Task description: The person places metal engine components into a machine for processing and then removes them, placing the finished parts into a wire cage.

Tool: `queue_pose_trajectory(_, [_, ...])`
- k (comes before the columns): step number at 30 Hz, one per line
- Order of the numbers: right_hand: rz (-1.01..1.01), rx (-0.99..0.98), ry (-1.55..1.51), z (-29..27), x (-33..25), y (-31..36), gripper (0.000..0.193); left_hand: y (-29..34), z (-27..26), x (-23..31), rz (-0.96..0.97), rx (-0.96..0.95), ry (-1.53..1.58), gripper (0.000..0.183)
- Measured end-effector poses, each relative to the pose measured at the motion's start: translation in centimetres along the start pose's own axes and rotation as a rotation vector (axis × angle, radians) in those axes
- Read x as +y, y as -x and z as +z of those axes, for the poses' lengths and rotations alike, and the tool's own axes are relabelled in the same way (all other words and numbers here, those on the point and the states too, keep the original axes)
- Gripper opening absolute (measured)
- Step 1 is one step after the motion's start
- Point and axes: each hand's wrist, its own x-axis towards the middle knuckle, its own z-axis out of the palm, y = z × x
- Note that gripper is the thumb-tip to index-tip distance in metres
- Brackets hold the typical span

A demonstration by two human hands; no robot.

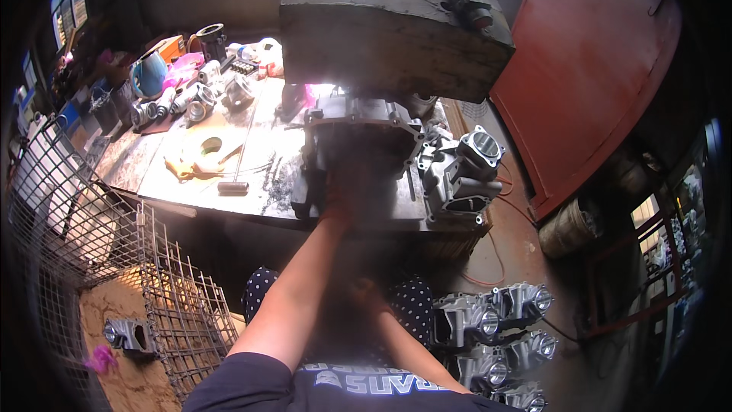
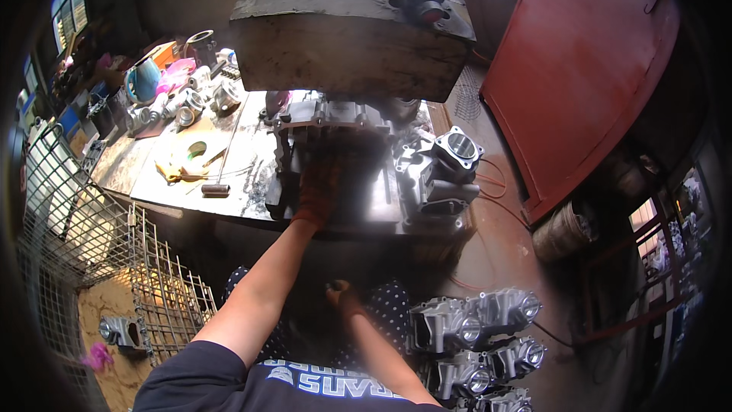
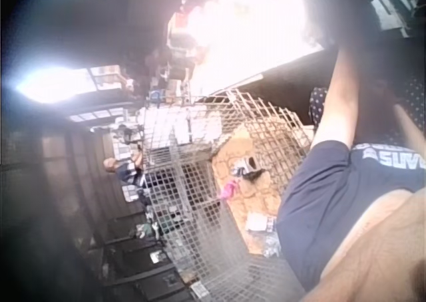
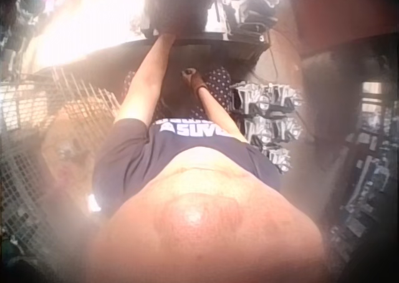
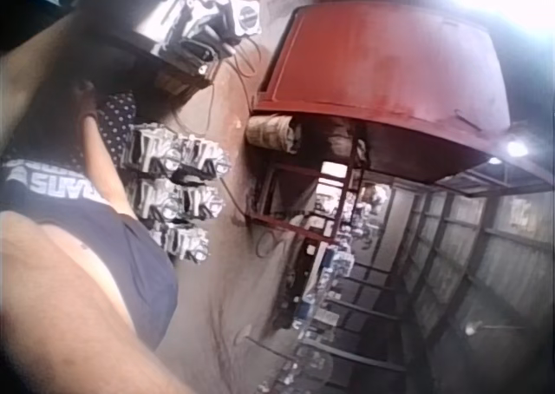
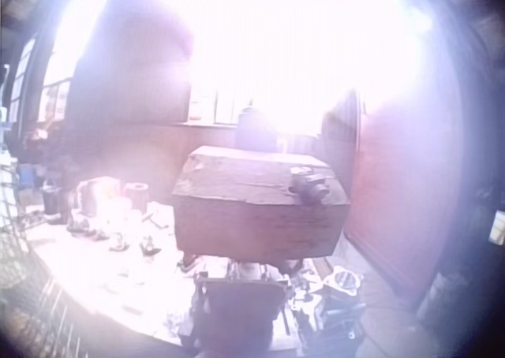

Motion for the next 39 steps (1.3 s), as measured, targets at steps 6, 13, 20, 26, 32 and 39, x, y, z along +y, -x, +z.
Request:
queue_pose_trajectory(6, [0.309,0.026,-0.236,-1.2,-3.0,0.7,0.039,0.2,1.1,-0.9,0.043,0.118,0.112,0.053])
queue_pose_trajectory(13, [-0.062,-0.042,0.259,1.3,4.5,-0.8,0.038,-0.3,2.1,-0.6,0.277,0.411,1.211,0.046])
queue_pose_trajectory(20, [-0.438,-0.100,1.029,-2.1,11.9,-3.8,0.026,-0.1,1.0,-0.6,0.058,0.458,0.579,0.037])
queue_pose_trajectory(26, [-0.196,-0.259,0.653,-5.2,8.6,-1.3,0.030,0.8,2.8,-2.0,0.033,0.681,0.710,0.031])
queue_pose_trajectory(32, [0.045,-0.297,0.469,-7.8,5.5,2.2,0.037,-0.4,3.4,-0.8,0.029,0.425,0.836,0.033])
queue_pose_trajectory(39, [0.151,-0.337,0.284,-6.3,1.4,2.8,0.047,-3.5,5.8,-0.3,0.112,0.611,0.576,0.036])
